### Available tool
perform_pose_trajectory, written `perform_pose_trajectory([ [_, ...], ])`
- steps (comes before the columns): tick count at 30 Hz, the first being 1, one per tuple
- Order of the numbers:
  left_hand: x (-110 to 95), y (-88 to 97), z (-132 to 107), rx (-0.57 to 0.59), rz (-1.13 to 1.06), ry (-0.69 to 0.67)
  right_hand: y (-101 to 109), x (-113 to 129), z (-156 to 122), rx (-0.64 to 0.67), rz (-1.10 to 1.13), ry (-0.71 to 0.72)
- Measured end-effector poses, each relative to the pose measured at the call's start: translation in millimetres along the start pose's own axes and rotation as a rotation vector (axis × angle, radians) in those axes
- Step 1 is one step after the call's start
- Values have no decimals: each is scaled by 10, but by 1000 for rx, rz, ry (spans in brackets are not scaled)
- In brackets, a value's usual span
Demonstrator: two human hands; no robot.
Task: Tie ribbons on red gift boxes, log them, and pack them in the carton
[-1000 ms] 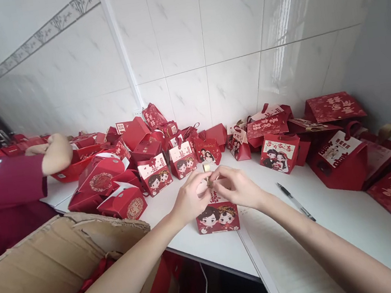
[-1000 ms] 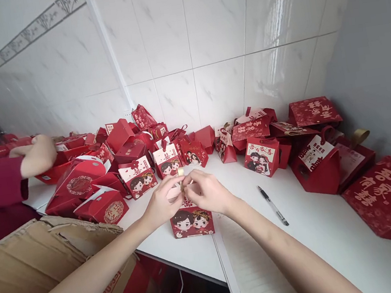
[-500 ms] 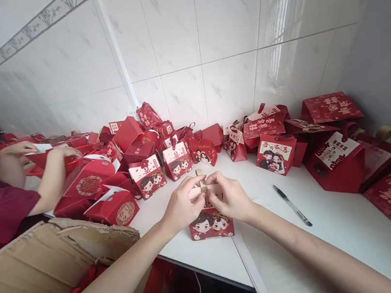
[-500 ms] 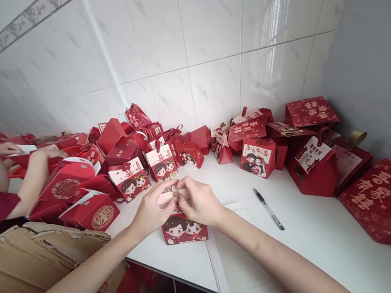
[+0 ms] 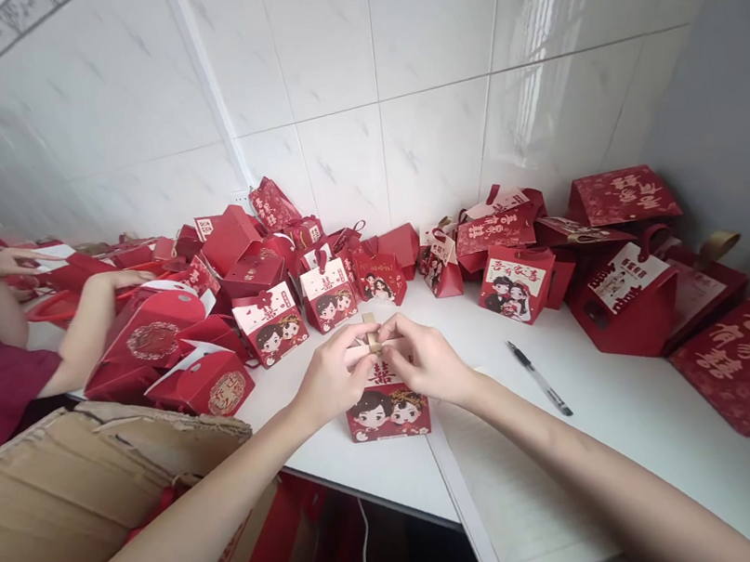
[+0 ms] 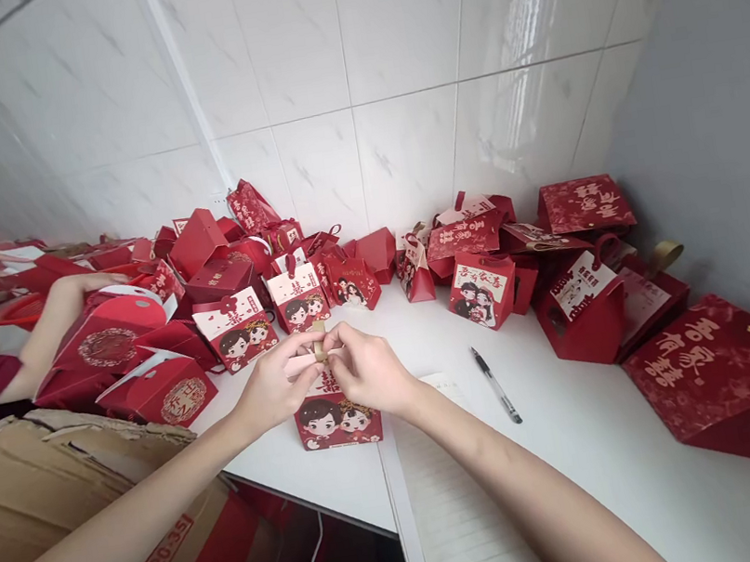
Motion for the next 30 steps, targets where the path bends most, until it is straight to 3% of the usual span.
perform_pose_trajectory([
  [8,-10,14,-7,-12,18,-38,20,26,31,53,-24,-40],
  [12,-30,3,-12,-43,34,-63,39,42,55,45,2,-139],
  [15,-25,-5,-15,-45,18,-36,24,89,73,69,-123,-191],
  [20,-4,-16,-25,-38,-48,5,4,152,68,109,-320,-149],
  [30,-22,-17,-41,-50,-89,5,52,122,73,166,-266,-75],
])
Point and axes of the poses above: each hand's wrist, its own z-axis towards the middle knuckle, its own y-axis out of the back of the hand, x = y × z, the point moved 2 cm from there along z, towards the middle knuckle, and after that the axes turned 12 degrees about z, right-handed, at the moved point
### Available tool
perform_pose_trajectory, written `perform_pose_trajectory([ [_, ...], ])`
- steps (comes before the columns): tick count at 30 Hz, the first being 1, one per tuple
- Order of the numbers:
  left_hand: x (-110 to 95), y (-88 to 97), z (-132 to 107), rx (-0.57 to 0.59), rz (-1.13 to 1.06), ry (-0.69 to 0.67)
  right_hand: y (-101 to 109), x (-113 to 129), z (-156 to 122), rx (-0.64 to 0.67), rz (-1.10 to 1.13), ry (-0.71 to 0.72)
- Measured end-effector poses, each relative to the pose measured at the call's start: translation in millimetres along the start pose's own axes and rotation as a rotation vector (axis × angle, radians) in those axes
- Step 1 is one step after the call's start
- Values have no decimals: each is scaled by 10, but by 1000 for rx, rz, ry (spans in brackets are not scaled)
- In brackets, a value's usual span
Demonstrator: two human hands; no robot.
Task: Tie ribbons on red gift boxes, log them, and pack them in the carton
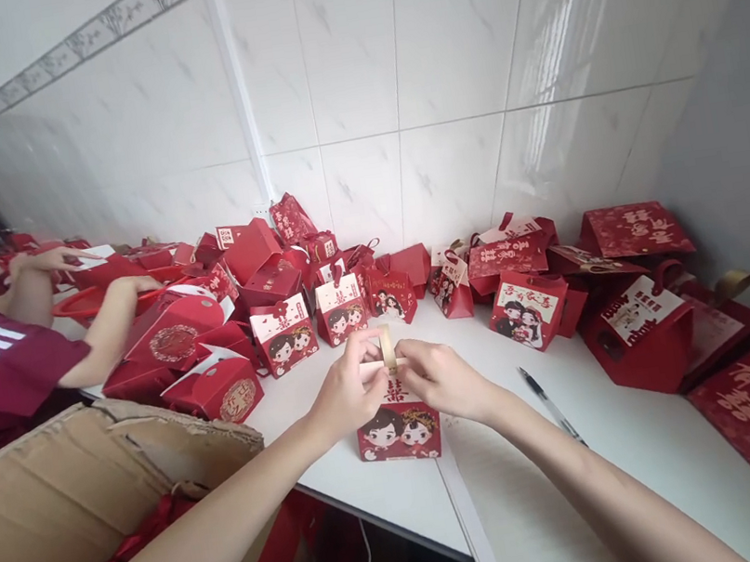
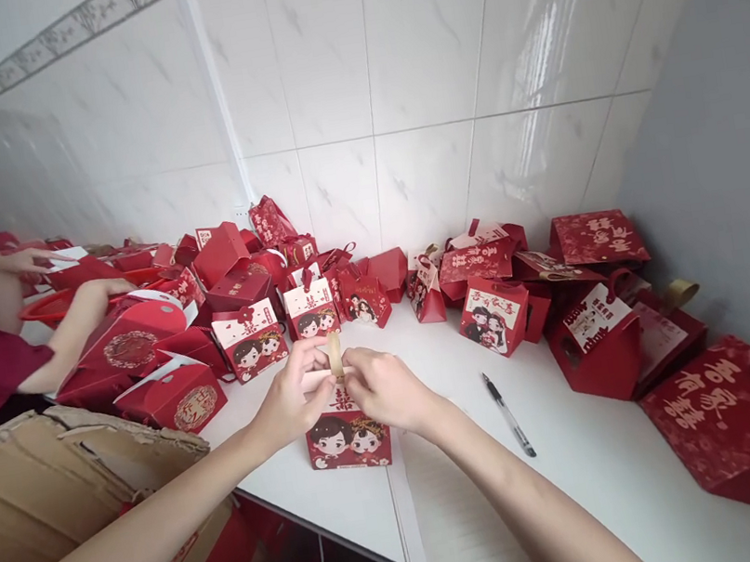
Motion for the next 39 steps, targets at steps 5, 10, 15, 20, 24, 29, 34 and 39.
perform_pose_trajectory([
  [5,16,-18,-16,16,-114,36,19,-17,16,33,65,0],
  [10,50,-43,-9,22,-153,51,33,-15,13,51,66,-6],
  [15,48,-41,2,52,-161,71,8,0,2,12,-39,-54],
  [20,31,-30,-2,45,-129,72,-2,15,2,34,-38,-58],
  [24,16,-22,-5,-6,-57,33,-9,10,2,1,-80,-38],
  [29,28,-53,-6,-9,-24,50,-12,5,7,3,-62,-44],
  [34,28,-57,-9,5,-83,36,-8,15,17,8,-44,-39],
  [39,20,-60,-18,-15,-57,40,-14,3,5,23,-38,-33],
])
Point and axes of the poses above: each hand's wrist, its own z-axis towards the middle knuckle, its own y-axis out of the back of the hand, x = y × z, the point moved 2 cm from there along z, towards the middle knuckle, and after that the axes turned 12 degrees about z, right-handed, at the moved point
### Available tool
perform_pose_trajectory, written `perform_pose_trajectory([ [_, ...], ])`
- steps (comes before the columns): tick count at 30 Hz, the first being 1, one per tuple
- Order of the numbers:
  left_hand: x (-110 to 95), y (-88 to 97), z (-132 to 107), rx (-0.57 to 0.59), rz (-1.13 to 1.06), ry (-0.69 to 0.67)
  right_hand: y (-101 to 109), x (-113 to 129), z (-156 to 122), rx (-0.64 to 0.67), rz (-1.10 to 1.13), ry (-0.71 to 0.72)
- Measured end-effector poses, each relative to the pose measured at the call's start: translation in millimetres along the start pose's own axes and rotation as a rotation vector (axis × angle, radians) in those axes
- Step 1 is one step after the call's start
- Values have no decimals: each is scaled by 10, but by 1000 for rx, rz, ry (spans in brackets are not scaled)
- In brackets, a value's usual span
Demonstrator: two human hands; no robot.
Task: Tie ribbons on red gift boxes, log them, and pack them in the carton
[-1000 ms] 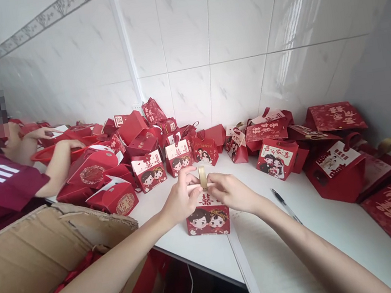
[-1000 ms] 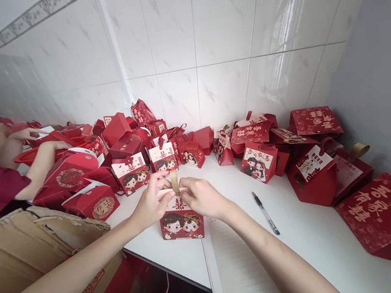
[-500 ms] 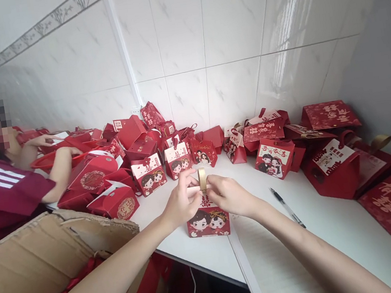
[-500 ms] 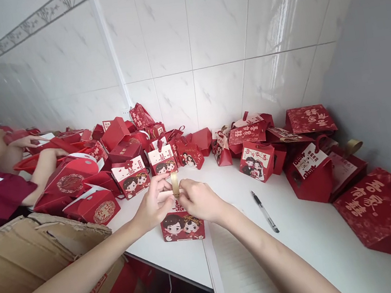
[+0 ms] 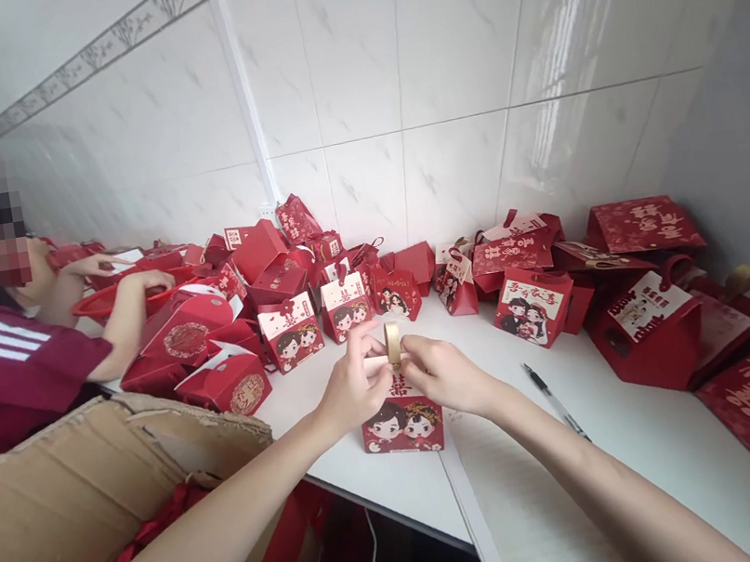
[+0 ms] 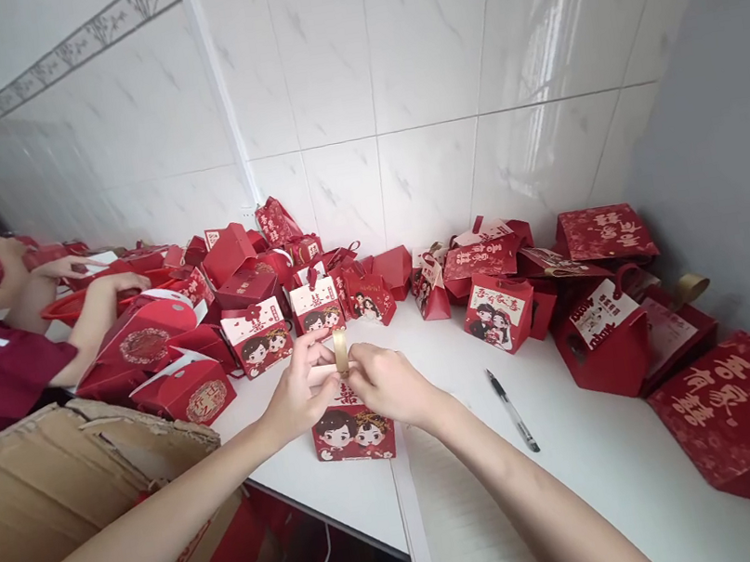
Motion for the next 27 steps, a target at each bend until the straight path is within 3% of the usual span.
perform_pose_trajectory([
  [27,9,-22,-1,32,-135,36,17,-27,-15,27,-8,-15],
])
Point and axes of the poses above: each hand's wrist, its own z-axis towards the middle knuckle, its own y-axis out of the back of the hand, x = y × z, the point moved 2 cm from there along z, towards the middle knuckle, and after that the axes turned 12 degrees about z, right-handed, at the moved point
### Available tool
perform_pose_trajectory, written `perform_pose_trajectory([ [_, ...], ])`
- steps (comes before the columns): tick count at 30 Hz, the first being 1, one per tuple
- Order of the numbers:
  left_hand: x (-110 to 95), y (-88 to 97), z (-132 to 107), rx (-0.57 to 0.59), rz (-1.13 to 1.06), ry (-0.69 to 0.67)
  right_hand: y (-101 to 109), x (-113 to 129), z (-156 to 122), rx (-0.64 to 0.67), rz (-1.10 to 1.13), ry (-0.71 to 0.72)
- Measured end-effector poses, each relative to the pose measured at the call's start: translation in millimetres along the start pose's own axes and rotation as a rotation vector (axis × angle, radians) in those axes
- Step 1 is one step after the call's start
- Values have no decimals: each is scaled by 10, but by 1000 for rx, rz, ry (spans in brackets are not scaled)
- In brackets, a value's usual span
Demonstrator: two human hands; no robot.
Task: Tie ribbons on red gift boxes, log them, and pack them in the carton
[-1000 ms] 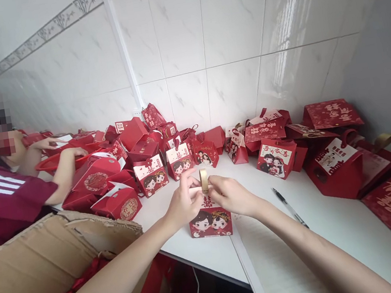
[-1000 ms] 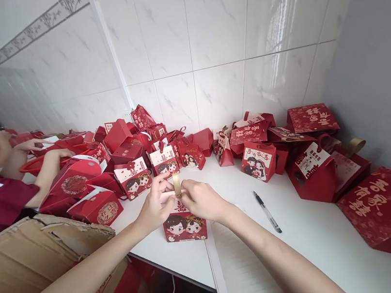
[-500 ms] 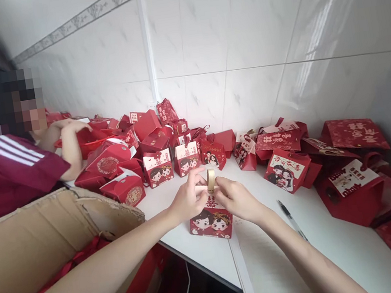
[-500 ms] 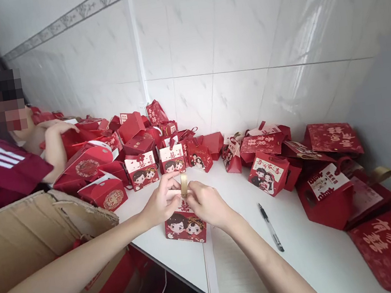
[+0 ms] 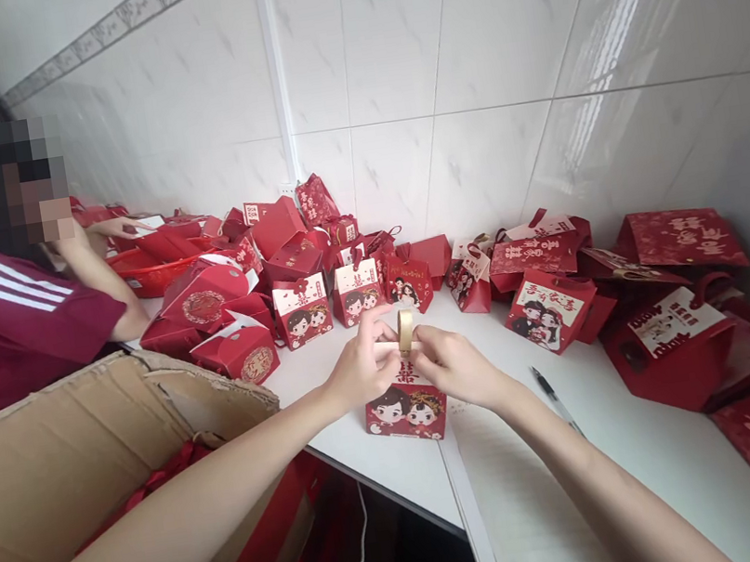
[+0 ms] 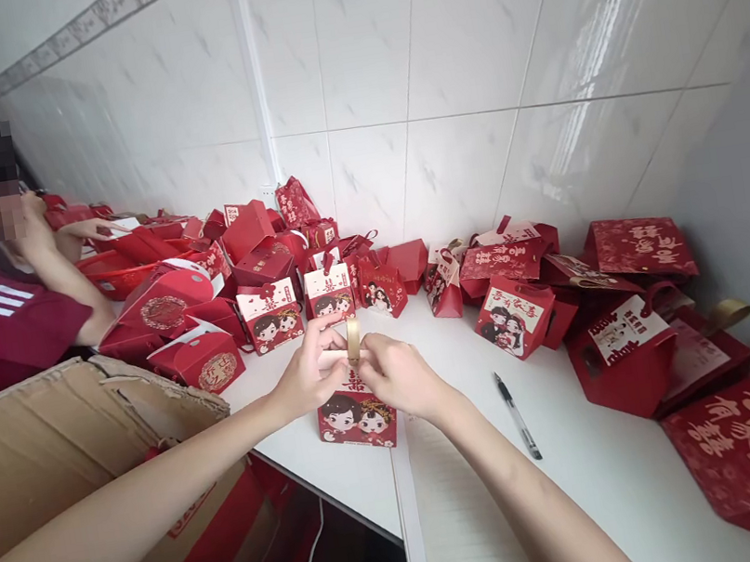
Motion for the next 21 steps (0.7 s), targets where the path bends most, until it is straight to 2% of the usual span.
perform_pose_trajectory([
  [3,16,10,-3,-62,109,-10,1,0,4,-8,-10,11],
  [8,-13,13,-7,13,183,-3,-2,-11,7,-4,-7,1],
  [14,-76,49,11,-39,269,-123,5,-25,5,-16,8,18],
  [21,-46,36,28,-33,275,-94,-16,-34,11,-18,31,30],
])
Point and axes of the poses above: each hand's wrist, its own z-axis towards the middle knuckle, its own y-axis out of the back of the hand, x = y × z, the point moved 2 cm from there along z, towards the middle knuckle, and after that the axes turned 12 degrees about z, right-handed, at the moved point
